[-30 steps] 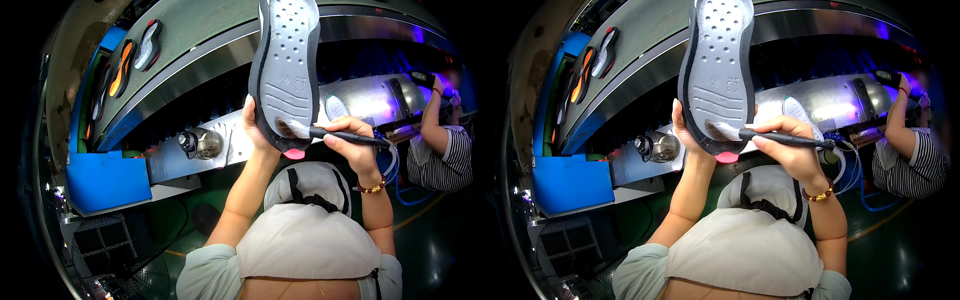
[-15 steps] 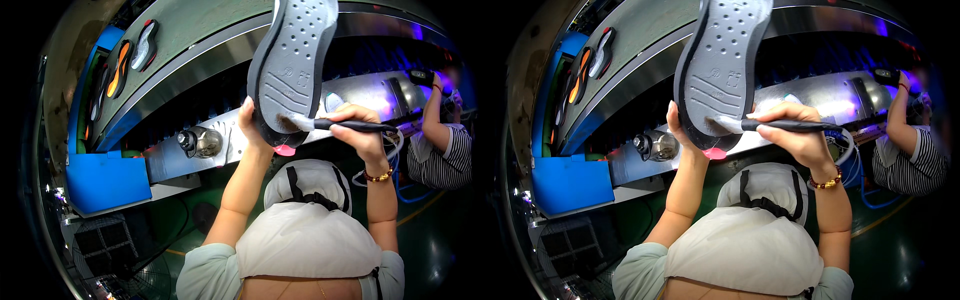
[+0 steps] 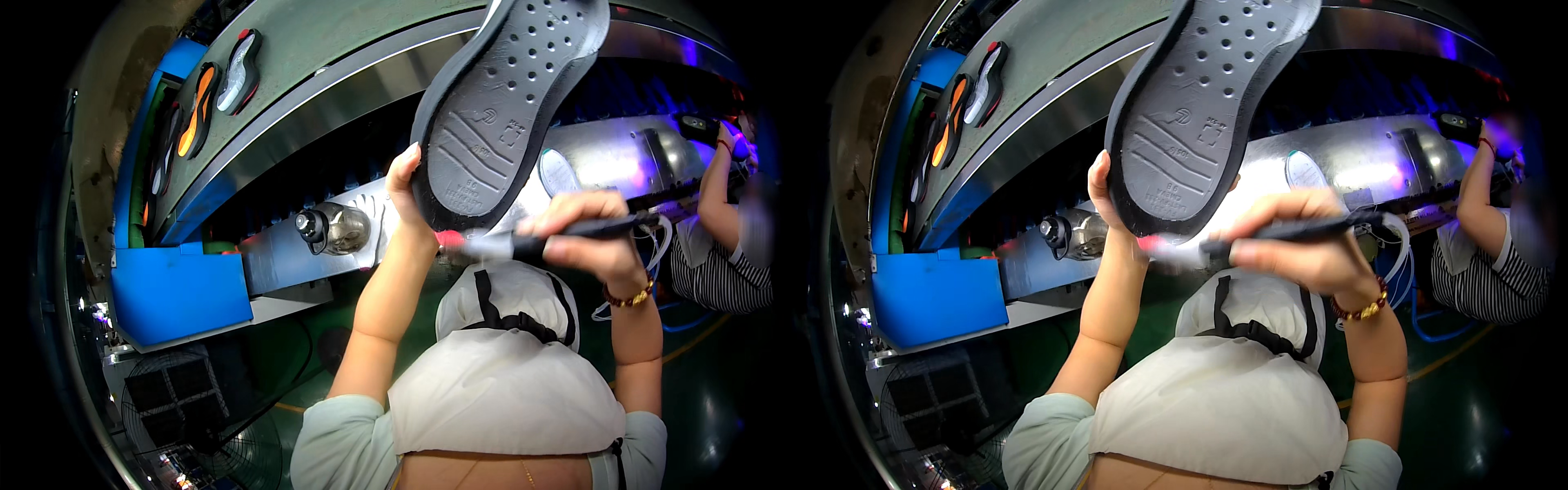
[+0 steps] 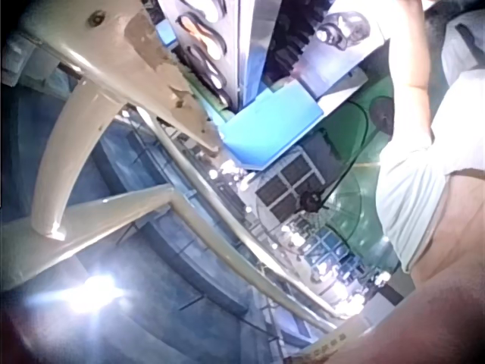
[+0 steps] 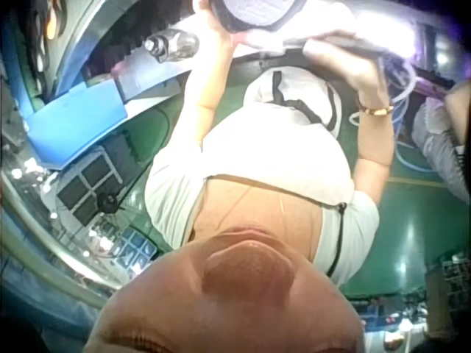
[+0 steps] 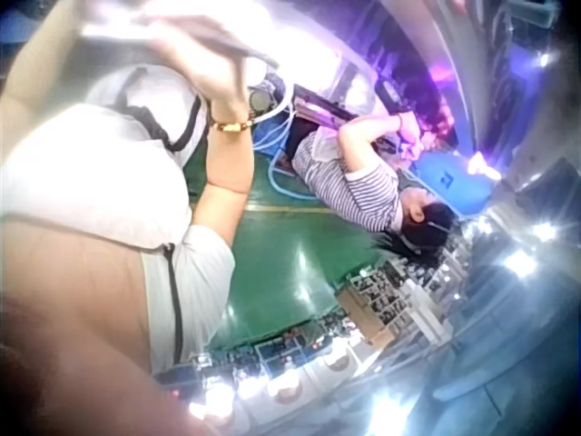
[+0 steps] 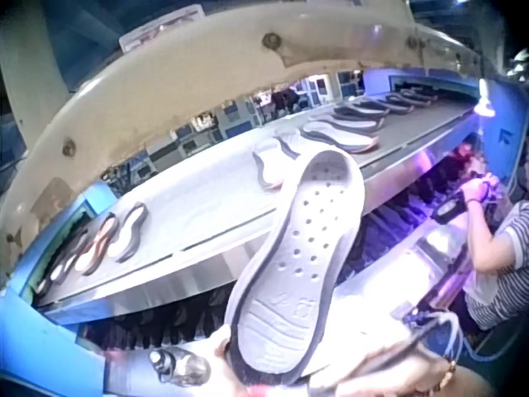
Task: The person paints the soles of multiple shoes using a brush. They pick up each shoe from a conveyor belt, apply paint to the sole, and place it back on the belt. The shoes vary in color, including gray and orange soles.
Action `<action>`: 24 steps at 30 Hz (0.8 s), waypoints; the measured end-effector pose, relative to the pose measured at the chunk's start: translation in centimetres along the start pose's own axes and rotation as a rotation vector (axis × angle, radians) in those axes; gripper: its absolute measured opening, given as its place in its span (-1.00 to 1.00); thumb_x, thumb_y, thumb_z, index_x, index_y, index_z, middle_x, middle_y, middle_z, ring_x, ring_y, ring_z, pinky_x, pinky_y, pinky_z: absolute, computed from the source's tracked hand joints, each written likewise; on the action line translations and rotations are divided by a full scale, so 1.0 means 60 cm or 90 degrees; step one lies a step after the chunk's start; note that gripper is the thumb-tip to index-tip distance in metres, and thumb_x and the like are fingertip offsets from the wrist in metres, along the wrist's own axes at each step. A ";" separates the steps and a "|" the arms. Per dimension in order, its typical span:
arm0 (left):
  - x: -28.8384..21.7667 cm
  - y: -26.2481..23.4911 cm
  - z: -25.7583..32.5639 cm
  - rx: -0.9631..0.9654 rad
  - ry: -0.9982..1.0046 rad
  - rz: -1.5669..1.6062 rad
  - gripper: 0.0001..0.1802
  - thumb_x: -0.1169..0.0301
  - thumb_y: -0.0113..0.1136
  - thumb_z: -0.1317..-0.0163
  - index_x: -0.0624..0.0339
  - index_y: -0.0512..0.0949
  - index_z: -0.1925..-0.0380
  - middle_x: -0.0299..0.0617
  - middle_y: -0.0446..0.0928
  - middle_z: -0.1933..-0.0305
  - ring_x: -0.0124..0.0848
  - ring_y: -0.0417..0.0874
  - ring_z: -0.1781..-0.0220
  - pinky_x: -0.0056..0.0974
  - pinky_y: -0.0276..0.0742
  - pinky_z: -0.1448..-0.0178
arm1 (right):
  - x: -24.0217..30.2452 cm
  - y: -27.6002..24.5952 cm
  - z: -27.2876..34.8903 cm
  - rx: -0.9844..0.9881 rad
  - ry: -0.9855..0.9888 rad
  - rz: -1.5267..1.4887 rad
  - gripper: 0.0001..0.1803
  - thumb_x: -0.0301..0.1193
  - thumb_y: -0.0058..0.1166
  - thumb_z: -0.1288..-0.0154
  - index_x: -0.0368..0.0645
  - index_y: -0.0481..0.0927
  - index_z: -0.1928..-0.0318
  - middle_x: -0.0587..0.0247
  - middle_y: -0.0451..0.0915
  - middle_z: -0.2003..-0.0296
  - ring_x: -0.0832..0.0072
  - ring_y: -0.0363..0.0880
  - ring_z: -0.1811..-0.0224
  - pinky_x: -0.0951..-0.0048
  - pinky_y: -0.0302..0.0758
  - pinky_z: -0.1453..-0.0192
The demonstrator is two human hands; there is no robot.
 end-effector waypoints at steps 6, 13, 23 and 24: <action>-0.004 0.004 -0.006 -0.011 -0.153 0.040 -0.62 0.21 -0.11 -0.12 0.29 0.46 0.23 -0.05 0.51 0.21 -0.23 0.55 0.23 -0.19 0.45 0.09 | 0.006 0.002 -0.013 0.141 0.060 0.071 -0.82 -0.56 0.20 0.13 -0.28 0.59 0.40 0.16 0.59 0.39 0.55 0.52 0.42 0.59 0.41 0.30; 0.000 0.033 -0.007 -0.138 -0.443 -0.190 -0.64 0.29 -0.02 -0.11 0.30 0.42 0.14 -0.08 0.50 0.21 -0.33 0.55 0.23 -0.28 0.48 0.11 | 0.024 -0.031 -0.046 0.326 -0.039 0.218 -0.82 -0.67 0.13 0.13 -0.32 0.56 0.39 0.10 0.60 0.40 0.39 0.59 0.29 0.49 0.50 0.20; -0.009 0.024 0.028 -0.202 -0.542 -0.250 -0.55 0.27 0.11 -0.04 0.30 0.39 0.09 -0.02 0.48 0.15 -0.32 0.55 0.20 -0.28 0.51 0.15 | 0.035 -0.043 -0.022 0.449 0.058 0.478 -0.84 -0.62 0.18 0.16 -0.29 0.55 0.44 0.08 0.59 0.42 0.32 0.59 0.28 0.46 0.50 0.18; -0.012 0.020 0.031 -0.220 -0.537 -0.207 -0.55 0.28 0.10 -0.03 0.30 0.39 0.09 -0.02 0.48 0.16 -0.31 0.55 0.21 -0.28 0.51 0.14 | 0.034 -0.051 -0.024 0.400 0.032 0.374 -0.83 -0.64 0.17 0.16 -0.28 0.55 0.44 0.09 0.59 0.40 0.32 0.59 0.27 0.46 0.51 0.17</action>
Point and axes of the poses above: each hand's wrist, its own z-axis away from the middle knuckle, its own y-axis out of the palm, x = y × z, the point moved 2 cm from there along -z, towards the middle knuckle
